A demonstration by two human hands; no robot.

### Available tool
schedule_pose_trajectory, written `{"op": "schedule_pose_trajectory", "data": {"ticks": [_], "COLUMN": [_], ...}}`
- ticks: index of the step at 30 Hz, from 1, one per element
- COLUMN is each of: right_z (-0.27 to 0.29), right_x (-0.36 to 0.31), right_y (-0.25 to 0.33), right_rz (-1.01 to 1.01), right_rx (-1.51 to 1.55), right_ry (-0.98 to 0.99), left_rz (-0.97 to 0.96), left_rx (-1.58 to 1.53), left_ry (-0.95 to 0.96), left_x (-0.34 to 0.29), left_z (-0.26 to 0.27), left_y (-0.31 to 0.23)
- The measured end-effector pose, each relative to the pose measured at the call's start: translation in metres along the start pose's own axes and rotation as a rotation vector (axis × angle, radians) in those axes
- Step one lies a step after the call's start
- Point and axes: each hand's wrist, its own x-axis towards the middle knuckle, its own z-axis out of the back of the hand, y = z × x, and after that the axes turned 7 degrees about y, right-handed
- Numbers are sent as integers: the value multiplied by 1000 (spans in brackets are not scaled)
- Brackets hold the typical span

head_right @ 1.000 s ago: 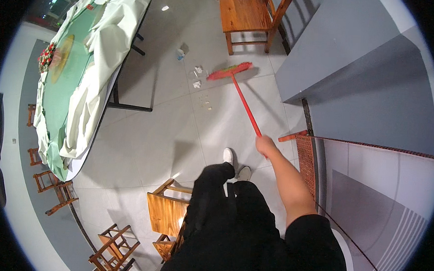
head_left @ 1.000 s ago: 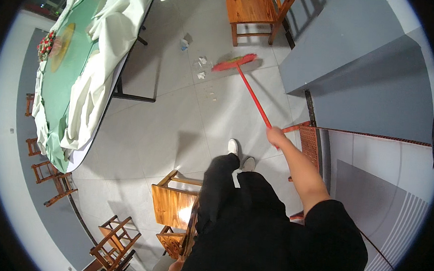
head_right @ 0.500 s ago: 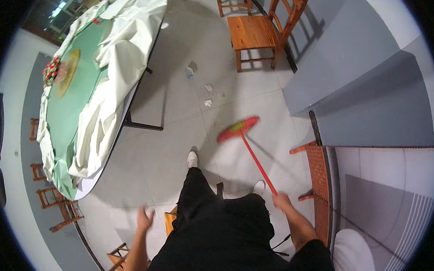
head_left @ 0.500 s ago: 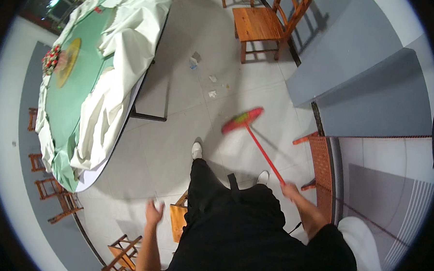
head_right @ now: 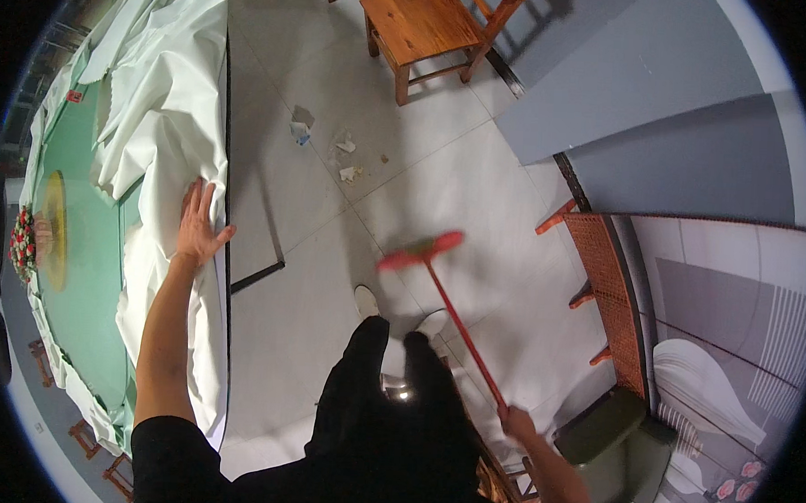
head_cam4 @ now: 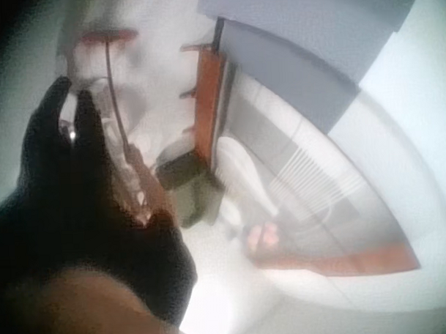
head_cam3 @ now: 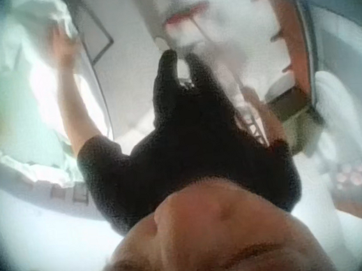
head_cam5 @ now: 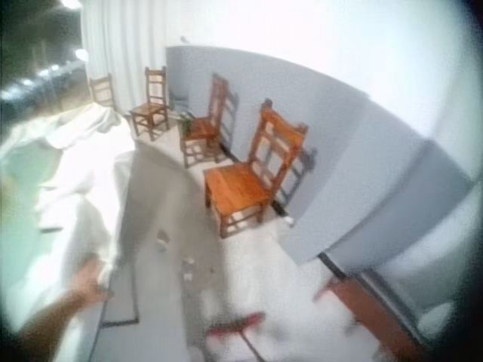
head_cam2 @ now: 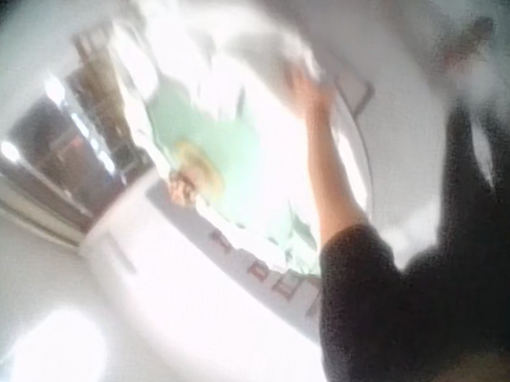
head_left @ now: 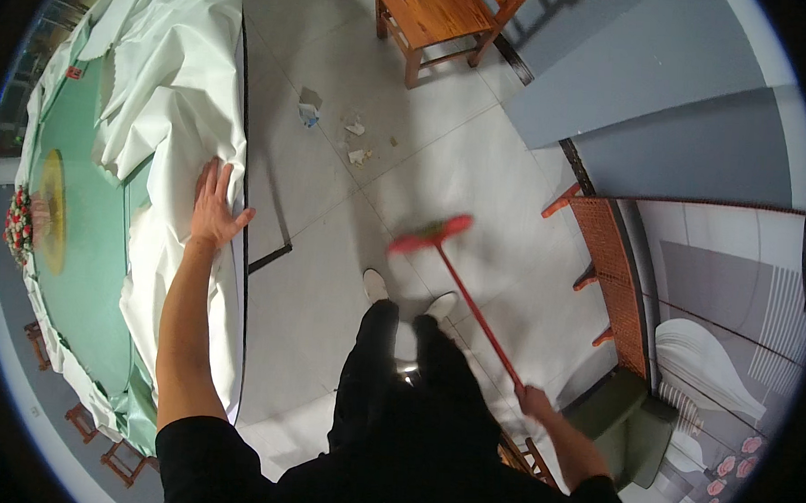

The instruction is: The person sweeps a tiled floor with a red broom, gathering scattered debris into a pile. They repeatedly move wooden chairs and a tablecloth-covered table to access areas underneath, then continue sweeping around the furniture.

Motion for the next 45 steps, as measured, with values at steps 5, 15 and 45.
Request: {"op": "schedule_pose_trajectory", "data": {"ticks": [5, 15, 45], "right_z": [-65, 190, 9], "right_x": [42, 178, 109], "right_y": [26, 405, 516], "right_rz": [74, 367, 425], "right_rx": [65, 225, 565], "right_ry": [-17, -190, 99], "left_rz": [-157, -166, -210], "left_rx": [3, 49, 24], "left_ry": [-227, -242, -272], "left_x": [9, 12, 15], "left_z": [-38, -44, -48], "left_y": [26, 29, 34]}}
